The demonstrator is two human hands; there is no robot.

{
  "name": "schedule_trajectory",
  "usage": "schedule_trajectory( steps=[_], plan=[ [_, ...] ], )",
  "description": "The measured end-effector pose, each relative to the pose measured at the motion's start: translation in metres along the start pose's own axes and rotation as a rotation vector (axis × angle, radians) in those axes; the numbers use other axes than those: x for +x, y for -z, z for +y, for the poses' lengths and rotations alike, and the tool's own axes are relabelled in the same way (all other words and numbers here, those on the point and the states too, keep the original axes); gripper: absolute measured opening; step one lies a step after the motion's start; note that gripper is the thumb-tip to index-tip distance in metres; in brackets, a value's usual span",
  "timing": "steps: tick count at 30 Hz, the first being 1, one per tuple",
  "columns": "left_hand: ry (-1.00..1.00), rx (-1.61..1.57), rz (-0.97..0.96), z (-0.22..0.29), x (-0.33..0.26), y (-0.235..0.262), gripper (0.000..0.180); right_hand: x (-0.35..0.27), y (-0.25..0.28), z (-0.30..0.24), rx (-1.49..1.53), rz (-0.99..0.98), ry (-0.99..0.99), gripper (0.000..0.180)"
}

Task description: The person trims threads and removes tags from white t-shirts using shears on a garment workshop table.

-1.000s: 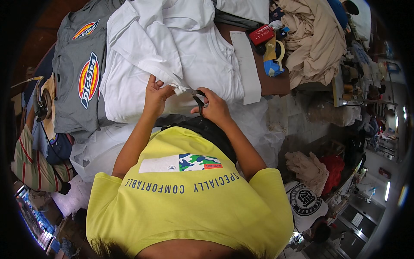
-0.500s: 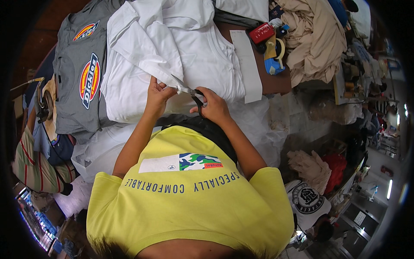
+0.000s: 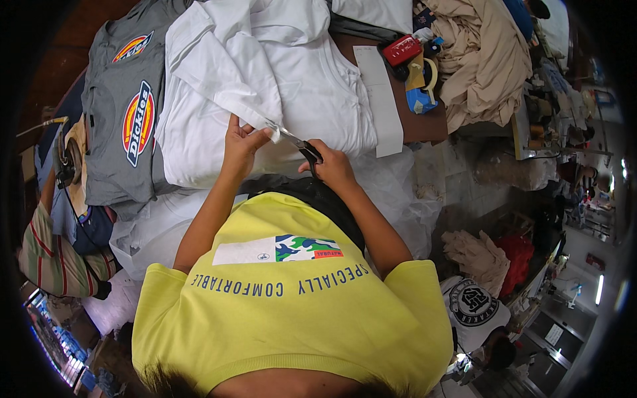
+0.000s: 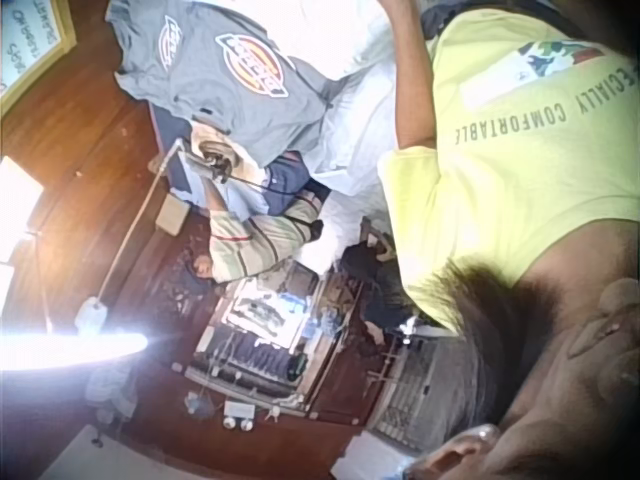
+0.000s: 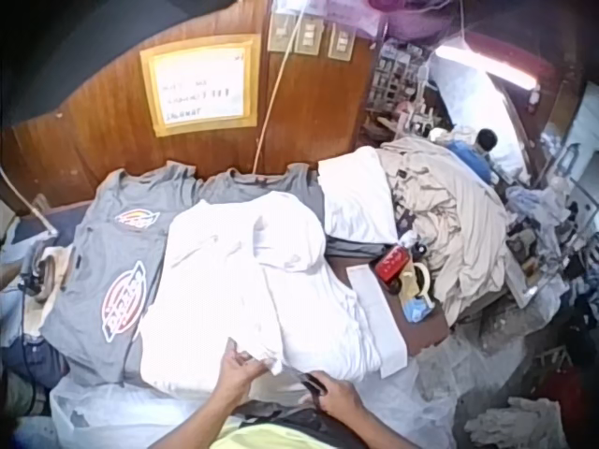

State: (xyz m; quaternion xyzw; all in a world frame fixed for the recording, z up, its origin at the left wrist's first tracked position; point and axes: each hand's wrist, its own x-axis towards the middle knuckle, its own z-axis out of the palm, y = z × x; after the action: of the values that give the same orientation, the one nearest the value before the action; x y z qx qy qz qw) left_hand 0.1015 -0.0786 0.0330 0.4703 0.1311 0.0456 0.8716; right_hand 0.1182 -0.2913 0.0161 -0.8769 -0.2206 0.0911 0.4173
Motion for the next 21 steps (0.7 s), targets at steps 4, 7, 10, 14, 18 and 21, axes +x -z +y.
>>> schedule_trajectory(
  steps=[4,7,10,14,18,21],
  plan=[
    [-0.026,-0.007,-0.001,-0.001,0.0,0.002,0.077,0.002,0.001,-0.003,-0.038,0.001,-0.016,0.06],
    [-0.02,0.022,-0.028,-0.005,0.001,0.006,0.078,0.012,0.009,-0.027,-0.07,-0.041,-0.058,0.064],
    [-0.02,0.011,-0.035,-0.005,0.001,0.006,0.078,0.02,0.011,-0.032,-0.074,-0.09,-0.085,0.066],
    [-0.02,0.023,-0.036,-0.001,-0.001,0.002,0.076,0.018,0.007,-0.024,-0.051,-0.081,-0.091,0.063],
    [0.01,-0.021,0.036,0.006,0.0,0.0,0.076,0.009,0.002,-0.01,-0.034,-0.055,-0.116,0.06],
    [-0.018,-0.044,0.057,0.004,0.005,0.006,0.076,0.008,-0.001,-0.007,-0.025,-0.037,-0.094,0.061]
  ],
)
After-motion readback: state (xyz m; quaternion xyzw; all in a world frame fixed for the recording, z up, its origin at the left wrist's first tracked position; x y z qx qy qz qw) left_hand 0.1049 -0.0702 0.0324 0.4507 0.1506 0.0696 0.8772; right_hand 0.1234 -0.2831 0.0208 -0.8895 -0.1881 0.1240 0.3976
